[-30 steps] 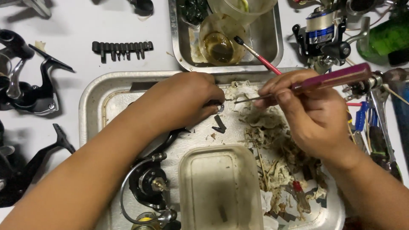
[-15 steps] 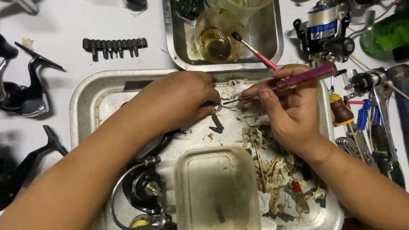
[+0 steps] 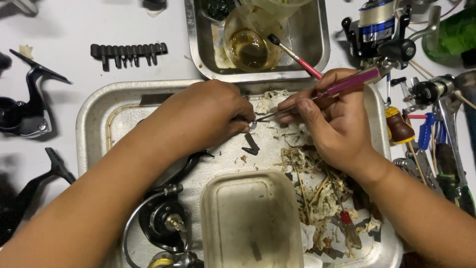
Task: Disassembling and cleaning small components of a fishing reel using tools like a screwdriver and brush on a tray.
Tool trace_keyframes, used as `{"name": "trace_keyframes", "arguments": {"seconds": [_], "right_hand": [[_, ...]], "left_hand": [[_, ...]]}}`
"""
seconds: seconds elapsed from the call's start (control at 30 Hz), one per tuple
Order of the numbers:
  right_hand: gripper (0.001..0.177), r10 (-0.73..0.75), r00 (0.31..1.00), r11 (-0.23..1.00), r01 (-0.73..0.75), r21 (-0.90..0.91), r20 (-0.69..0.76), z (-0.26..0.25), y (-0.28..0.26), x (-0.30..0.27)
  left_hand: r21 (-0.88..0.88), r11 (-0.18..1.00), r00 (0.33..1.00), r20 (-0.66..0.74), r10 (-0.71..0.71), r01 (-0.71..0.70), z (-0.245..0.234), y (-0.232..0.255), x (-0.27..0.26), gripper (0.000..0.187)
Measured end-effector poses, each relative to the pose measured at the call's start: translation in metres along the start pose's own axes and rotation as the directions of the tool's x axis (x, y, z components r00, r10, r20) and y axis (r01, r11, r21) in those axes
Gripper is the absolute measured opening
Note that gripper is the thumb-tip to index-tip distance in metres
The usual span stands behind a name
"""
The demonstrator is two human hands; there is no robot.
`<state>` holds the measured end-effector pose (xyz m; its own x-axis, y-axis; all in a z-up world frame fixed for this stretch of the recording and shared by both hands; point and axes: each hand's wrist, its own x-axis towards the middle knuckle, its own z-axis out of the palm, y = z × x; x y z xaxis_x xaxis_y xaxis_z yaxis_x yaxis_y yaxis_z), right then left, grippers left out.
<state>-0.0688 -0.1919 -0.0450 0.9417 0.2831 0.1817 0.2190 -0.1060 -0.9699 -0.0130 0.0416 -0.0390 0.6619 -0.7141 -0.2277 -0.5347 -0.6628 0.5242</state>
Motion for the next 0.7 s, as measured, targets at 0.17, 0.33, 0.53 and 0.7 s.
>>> {"name": "trace_keyframes", "arguments": {"seconds": [0.17,0.33,0.53,0.7], "right_hand": [[0.025,0.009,1.000,1.000,-0.009,0.021,-0.004,-0.003,0.002,0.003],[0.025,0.007,1.000,0.998,-0.006,0.060,-0.006,-0.006,0.008,0.001],[0.023,0.018,1.000,0.989,-0.014,0.146,-0.025,-0.010,0.018,0.000],[0.023,0.019,1.000,0.984,-0.014,0.179,-0.024,-0.010,0.021,-0.001]], "left_hand": [[0.011,1.000,1.000,-0.022,0.001,-0.001,-0.001,0.001,0.000,0.017],[-0.014,1.000,1.000,-0.011,-0.006,0.006,0.001,0.001,-0.002,0.016],[-0.007,1.000,1.000,-0.006,-0.003,0.003,0.000,0.000,0.000,0.013],[-0.027,0.999,0.999,-0.036,0.032,-0.033,0.004,-0.004,0.000,0.018]]}}
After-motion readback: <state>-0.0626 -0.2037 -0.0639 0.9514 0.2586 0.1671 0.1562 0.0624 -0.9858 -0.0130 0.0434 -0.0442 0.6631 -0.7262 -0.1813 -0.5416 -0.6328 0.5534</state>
